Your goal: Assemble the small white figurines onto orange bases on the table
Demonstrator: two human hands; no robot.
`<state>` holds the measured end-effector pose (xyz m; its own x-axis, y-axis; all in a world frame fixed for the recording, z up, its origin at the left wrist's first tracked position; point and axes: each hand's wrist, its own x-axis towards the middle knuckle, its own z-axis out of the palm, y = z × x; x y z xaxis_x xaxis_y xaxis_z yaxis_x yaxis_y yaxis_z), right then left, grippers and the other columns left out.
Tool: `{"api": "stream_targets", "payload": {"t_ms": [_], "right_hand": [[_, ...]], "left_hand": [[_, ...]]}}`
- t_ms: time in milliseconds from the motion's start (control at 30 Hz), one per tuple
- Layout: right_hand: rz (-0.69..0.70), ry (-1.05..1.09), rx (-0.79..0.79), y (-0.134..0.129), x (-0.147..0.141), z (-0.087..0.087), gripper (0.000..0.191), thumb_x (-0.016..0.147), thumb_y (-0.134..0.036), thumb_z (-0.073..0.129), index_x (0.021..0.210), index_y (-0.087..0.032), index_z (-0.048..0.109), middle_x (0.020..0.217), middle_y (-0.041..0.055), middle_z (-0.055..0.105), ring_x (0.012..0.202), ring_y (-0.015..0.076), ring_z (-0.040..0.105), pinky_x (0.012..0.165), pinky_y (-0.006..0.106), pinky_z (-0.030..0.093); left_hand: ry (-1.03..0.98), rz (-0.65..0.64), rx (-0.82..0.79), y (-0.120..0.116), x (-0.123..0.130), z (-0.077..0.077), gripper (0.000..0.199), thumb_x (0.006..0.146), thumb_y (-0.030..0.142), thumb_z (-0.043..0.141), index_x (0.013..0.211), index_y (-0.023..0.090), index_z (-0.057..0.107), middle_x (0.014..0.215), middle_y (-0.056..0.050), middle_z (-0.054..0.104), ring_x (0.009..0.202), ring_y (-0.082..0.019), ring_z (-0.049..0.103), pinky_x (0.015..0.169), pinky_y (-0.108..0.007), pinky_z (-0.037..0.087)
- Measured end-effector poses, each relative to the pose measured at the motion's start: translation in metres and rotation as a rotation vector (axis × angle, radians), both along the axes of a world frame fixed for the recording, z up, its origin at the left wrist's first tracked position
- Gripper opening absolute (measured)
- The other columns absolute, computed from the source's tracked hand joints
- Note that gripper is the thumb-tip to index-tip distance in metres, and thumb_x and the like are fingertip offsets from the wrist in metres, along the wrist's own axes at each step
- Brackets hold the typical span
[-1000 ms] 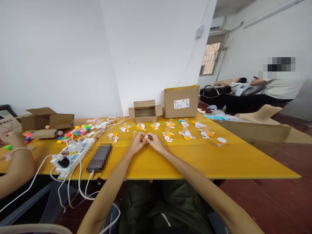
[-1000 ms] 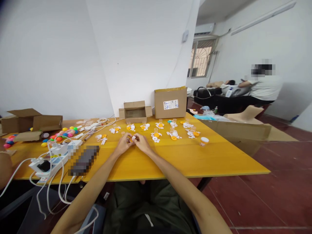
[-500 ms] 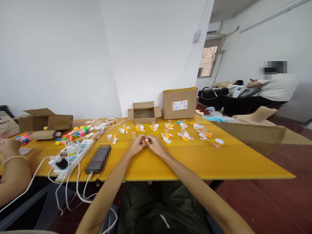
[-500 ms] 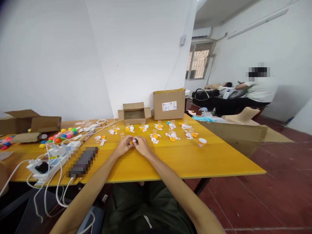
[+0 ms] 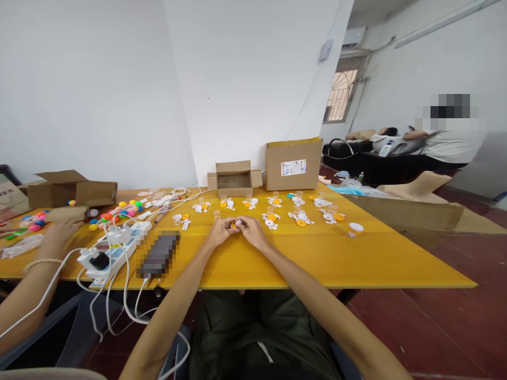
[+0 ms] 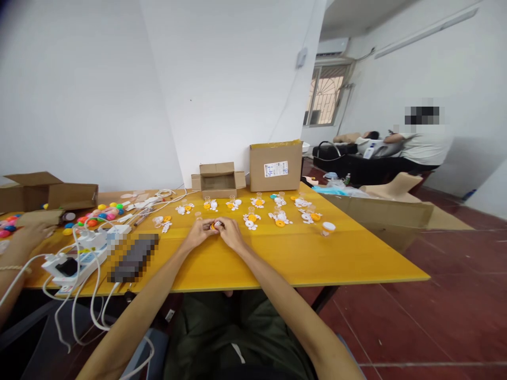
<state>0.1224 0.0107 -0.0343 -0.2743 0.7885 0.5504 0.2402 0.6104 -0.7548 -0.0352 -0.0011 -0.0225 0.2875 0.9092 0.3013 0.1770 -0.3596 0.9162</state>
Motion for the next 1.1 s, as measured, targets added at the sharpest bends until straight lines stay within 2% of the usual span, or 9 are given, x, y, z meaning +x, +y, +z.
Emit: {"api": "stream_targets", "payload": {"t_ms": [333,567,700,833,900,1033,1100], "right_hand": [[-0.012,0.094,-0.072,0.005,0.000,-0.003,0.014,0.078,-0.023,0.058,0.082,-0.021,0.071,0.076,0.0011,0.073,0.073,0.0208,0.066,0.073,0.031,0.052],[0.004,0.178,-0.102,0.005,-0.003,-0.002,0.016,0.076,-0.026,0.058,0.082,-0.021,0.072,0.082,0.0027,0.075,0.075,0.0210,0.069,0.074,0.033,0.056],[-0.053,0.228,-0.117,0.008,0.002,-0.003,0.021,0.076,-0.027,0.059,0.090,-0.022,0.073,0.085,0.0022,0.075,0.075,0.0201,0.070,0.075,0.034,0.058],[-0.076,0.250,-0.173,0.013,0.008,-0.006,0.026,0.079,-0.029,0.058,0.100,-0.022,0.073,0.083,0.0014,0.074,0.068,0.0187,0.069,0.067,0.032,0.058],[-0.075,0.248,-0.191,0.016,0.010,-0.009,0.027,0.080,-0.029,0.058,0.102,-0.023,0.072,0.082,0.0017,0.074,0.068,0.0190,0.069,0.065,0.031,0.058],[-0.098,0.192,-0.170,0.021,0.010,-0.014,0.027,0.079,-0.025,0.058,0.101,-0.023,0.072,0.089,0.0035,0.075,0.075,0.0205,0.070,0.072,0.034,0.059],[-0.106,0.154,-0.133,0.023,0.010,-0.015,0.025,0.078,-0.023,0.058,0.098,-0.023,0.072,0.094,0.0041,0.076,0.079,0.0210,0.070,0.079,0.036,0.059]], "left_hand": [[-0.027,-0.011,-0.034,0.001,-0.001,0.000,0.041,0.065,0.025,0.081,0.105,0.017,0.075,0.101,-0.006,0.078,0.102,-0.026,0.071,0.098,-0.042,0.055],[-0.003,0.051,0.019,0.004,-0.002,-0.003,0.039,0.061,0.018,0.081,0.099,0.018,0.072,0.098,-0.006,0.078,0.092,-0.022,0.072,0.090,-0.038,0.058],[0.071,0.091,0.039,0.005,-0.004,-0.006,0.038,0.062,0.017,0.080,0.099,0.018,0.072,0.096,-0.005,0.077,0.088,-0.020,0.072,0.087,-0.035,0.058],[0.143,0.133,0.058,0.006,-0.006,-0.010,0.036,0.063,0.021,0.080,0.098,0.020,0.072,0.095,-0.003,0.076,0.083,-0.019,0.071,0.083,-0.034,0.058],[0.163,0.132,0.085,0.005,-0.006,-0.011,0.036,0.063,0.022,0.081,0.098,0.020,0.073,0.096,-0.004,0.076,0.086,-0.020,0.070,0.087,-0.036,0.057],[0.192,0.115,0.185,-0.001,-0.003,-0.005,0.042,0.060,0.024,0.084,0.100,0.021,0.072,0.102,-0.005,0.075,0.097,-0.024,0.068,0.096,-0.040,0.053],[0.218,0.126,0.235,-0.005,-0.002,0.001,0.040,0.063,0.025,0.083,0.101,0.022,0.072,0.102,-0.005,0.074,0.098,-0.024,0.066,0.097,-0.041,0.052]]}}
